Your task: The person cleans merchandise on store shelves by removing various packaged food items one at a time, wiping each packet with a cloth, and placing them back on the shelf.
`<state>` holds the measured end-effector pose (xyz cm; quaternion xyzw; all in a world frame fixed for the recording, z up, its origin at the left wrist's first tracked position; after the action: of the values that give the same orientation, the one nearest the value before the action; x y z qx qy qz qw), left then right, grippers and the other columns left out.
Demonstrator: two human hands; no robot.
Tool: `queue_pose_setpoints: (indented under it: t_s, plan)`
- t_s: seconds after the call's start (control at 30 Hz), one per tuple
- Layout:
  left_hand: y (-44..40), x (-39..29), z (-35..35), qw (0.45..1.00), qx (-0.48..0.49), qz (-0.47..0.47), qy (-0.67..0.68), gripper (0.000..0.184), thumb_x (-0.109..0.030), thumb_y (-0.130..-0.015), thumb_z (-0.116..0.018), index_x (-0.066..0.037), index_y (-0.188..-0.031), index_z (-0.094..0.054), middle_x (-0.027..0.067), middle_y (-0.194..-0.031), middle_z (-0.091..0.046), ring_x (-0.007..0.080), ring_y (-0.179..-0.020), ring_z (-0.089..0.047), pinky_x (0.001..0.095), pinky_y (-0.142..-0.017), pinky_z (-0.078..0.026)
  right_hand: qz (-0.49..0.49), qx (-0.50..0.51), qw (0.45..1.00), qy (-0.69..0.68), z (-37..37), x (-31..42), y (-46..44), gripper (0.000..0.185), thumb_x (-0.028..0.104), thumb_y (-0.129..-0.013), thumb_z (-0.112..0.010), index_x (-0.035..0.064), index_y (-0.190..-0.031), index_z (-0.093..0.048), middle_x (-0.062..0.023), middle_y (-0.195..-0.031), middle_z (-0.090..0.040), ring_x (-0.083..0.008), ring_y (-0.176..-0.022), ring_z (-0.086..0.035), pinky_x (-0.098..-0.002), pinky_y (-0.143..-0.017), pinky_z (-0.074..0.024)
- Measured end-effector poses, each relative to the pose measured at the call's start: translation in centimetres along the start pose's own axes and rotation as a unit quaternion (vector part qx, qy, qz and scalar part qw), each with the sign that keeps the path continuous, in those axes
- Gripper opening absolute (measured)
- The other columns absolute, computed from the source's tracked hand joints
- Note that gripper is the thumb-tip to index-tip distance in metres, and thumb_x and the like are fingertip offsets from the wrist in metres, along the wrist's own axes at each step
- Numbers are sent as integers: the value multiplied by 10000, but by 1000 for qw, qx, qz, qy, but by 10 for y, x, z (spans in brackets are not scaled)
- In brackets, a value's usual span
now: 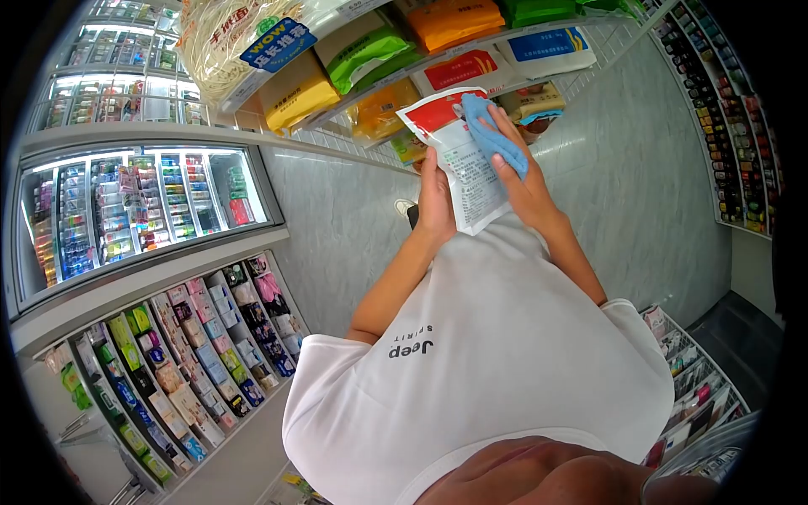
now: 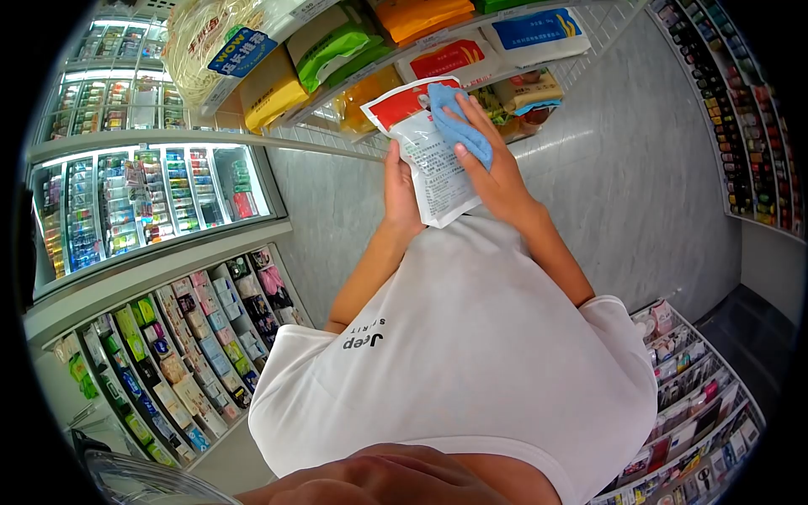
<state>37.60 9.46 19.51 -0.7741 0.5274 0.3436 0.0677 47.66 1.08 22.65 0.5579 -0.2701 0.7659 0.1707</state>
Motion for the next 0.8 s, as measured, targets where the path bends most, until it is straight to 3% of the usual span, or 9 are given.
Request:
queue_pose_setpoints:
  t_s: [0.1,0.2,0.4,0.5,0.57,0.6,0.63,0.7,0.8]
  plan:
    - [-1,8,-2,999,9,2,-34,621,-468,-1041,-276,-21,-1472,-295,128,-1483,-398,248,-1353,-399,397,-1139,-294,-43,-41,990,-125,0,-6,-1,497,269,-989,-469,39,-1429,-451,-111,-1559,-317,-313,-1478,-181,-417,-1178,-152]
    - [0,9,-9,999,-4,-17,-41,597,-440,-1049,-276,-22,-1475,-285,121,-1495,-379,244,-1363,-380,393,-1144,-279,-22,-45,998,-34,-8,-4,5,519,285,-994,-466,16,-1436,-428,-119,-1561,-308,-309,-1484,-152,-420,-1181,-129]
    - [-2,-2,0,997,-34,-68,-32,607,-456,-1044,-258,-21,-1466,-299,112,-1485,-392,237,-1358,-383,391,-1139,-273,32,39,998,25,-24,12,18,530,306,-1003,-453,14,-1444,-412,-139,-1567,-285,-304,-1485,-144,-435,-1181,-118]
    - [-1,-2,-6,998,10,-61,-13,578,-373,-1013,-311,-52,-1491,-271,93,-1501,-372,233,-1376,-356,406,-1137,-272,-10,7,997,-75,-23,4,16,534,304,-1007,-449,4,-1447,-402,-130,-1573,-276,-284,-1484,-154,-405,-1182,-126]
    - [0,-2,-8,998,47,-51,12,627,-242,-945,-372,-91,-1534,-216,83,-1516,-352,236,-1403,-320,423,-1129,-281,-53,-14,980,-191,-20,-11,12,543,302,-1014,-441,-6,-1456,-379,-110,-1575,-272,-253,-1467,-194,-371,-1175,-157]
    - [0,-4,-7,997,43,-45,-39,632,-205,-934,-373,-92,-1536,-216,86,-1518,-348,240,-1405,-319,422,-1122,-292,-75,-25,966,-246,-19,-14,10,547,302,-1017,-437,-11,-1461,-367,-100,-1576,-270,-238,-1458,-214,-354,-1171,-172]
    - [0,-7,-6,994,40,-39,-89,641,-168,-923,-374,-92,-1539,-216,88,-1521,-343,243,-1407,-319,420,-1116,-304,-92,-39,956,-276,-15,-11,10,561,319,-1021,-447,-24,-1456,-356,-101,-1529,-345,-195,-1386,-331,-308,-1137,-250]
    - [0,-10,-2,987,36,-43,-150,649,-35,-904,-436,-65,-1527,-255,96,-1528,-330,245,-1399,-343,400,-1074,-370,-189,-85,930,-303,-9,-21,15,558,342,-1019,-459,-23,-1434,-385,-109,-1476,-408,-180,-1323,-397,-304,-1109,-294]
    - [2,-12,2,948,29,-81,-307,707,-29,-885,-603,-52,-1509,-272,101,-1489,-375,242,-1343,-405,409,-1067,-376,-278,-132,854,-420,-9,-53,27,521,386,-997,-499,4,-1351,-484,-117,-1281,-578,-175,-1131,-569,-308,-996,-431]
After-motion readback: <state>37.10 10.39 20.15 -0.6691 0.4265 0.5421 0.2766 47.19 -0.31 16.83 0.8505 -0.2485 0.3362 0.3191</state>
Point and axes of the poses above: each hand's wrist, its own y-axis away from the middle knuckle, its own z-axis out of the back of the hand, x = y × z, the point moved 6 cm from there along -y, towards the middle knuckle
